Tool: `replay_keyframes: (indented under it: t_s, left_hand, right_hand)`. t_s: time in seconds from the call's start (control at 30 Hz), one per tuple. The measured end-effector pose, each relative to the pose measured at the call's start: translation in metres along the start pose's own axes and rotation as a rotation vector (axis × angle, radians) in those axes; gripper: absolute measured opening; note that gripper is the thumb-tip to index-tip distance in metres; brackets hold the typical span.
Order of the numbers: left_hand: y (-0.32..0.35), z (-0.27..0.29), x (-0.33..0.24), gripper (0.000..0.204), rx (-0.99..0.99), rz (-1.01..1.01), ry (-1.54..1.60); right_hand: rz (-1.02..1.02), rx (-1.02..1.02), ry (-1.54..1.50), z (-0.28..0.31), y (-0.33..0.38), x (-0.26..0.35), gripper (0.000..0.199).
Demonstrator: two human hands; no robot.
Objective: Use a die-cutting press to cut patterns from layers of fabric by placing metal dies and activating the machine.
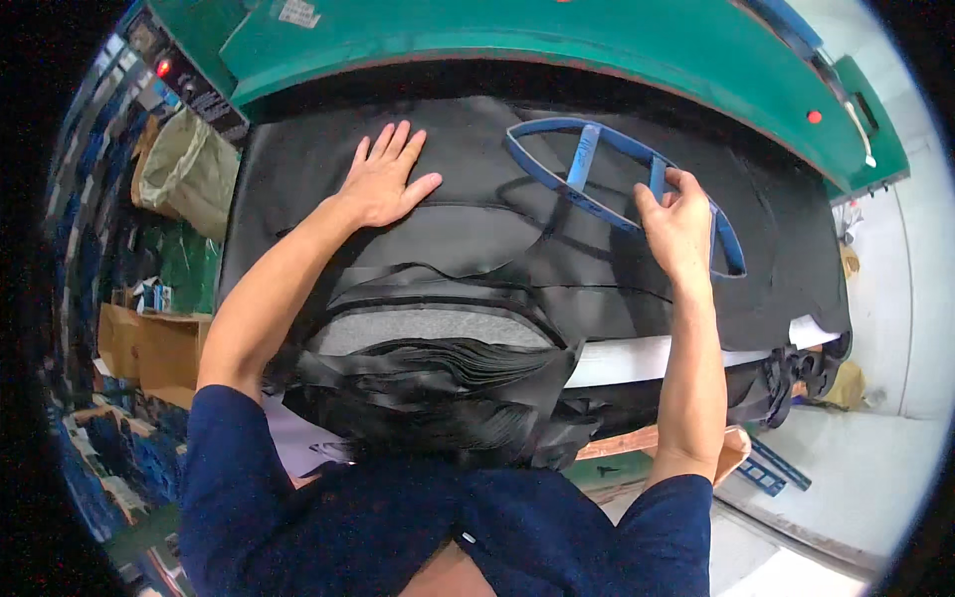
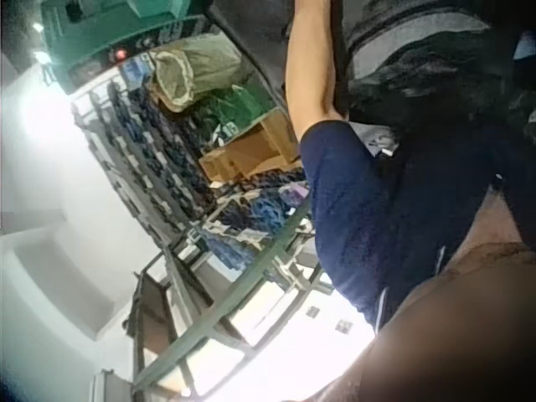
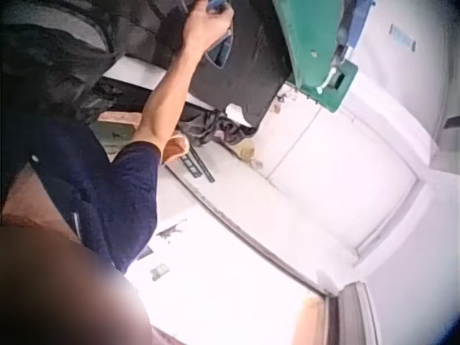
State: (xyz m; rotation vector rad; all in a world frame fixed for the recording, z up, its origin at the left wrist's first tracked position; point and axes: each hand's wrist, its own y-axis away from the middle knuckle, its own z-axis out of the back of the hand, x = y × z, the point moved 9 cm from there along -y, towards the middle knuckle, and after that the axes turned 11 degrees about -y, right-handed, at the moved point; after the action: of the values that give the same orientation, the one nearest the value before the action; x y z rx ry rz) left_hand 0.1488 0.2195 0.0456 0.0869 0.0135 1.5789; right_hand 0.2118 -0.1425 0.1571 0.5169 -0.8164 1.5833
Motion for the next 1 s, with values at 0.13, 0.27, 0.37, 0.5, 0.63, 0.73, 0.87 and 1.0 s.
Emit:
replay_keyframes:
  t_s: [0.13, 0.27, 0.37, 0.5, 0.63, 0.73, 0.87, 1.0]
  left_hand:
    - [0.003, 0.043, -0.018, 0.083, -0.279, -0.061, 0.065]
    - [-0.003, 0.023, -0.048, 0.082, -0.152, -0.121, 0.029]
    - [-0.010, 0.016, -0.033, 0.079, -0.155, -0.109, 0.150]
    - [-0.002, 0.045, 0.027, 0.065, -0.425, 0.011, 0.597]
    - [0.044, 0.051, 0.124, 0.052, -0.551, 0.178, 0.948]
    - [0.069, 0.009, 0.152, 0.048, -0.475, 0.244, 1.080]
    - [0.090, 0.007, 0.158, 0.045, -0.594, 0.369, 1.244]
    - [0.094, -0.001, 0.169, 0.042, -0.634, 0.389, 1.386]
  right_hand:
    - [-0.044, 0.021, -0.083, 0.003, 0.001, -0.005, 0.051]
    - [-0.024, -0.005, -0.132, -0.001, -0.002, 0.001, 0.051]
    - [0.035, 0.055, -0.101, -0.020, 0.002, 0.033, 0.050]
    - [0.076, 0.129, -0.102, -0.053, -0.001, 0.068, 0.054]
    - [0.135, 0.214, -0.032, -0.100, 0.005, 0.104, 0.058]
    - [0.225, 0.263, 0.036, -0.150, 0.013, 0.129, 0.051]
    - [0.129, 0.406, 0.069, -0.205, 0.021, 0.149, 0.062]
    - [0.145, 0.480, 0.078, -0.241, 0.030, 0.163, 0.060]
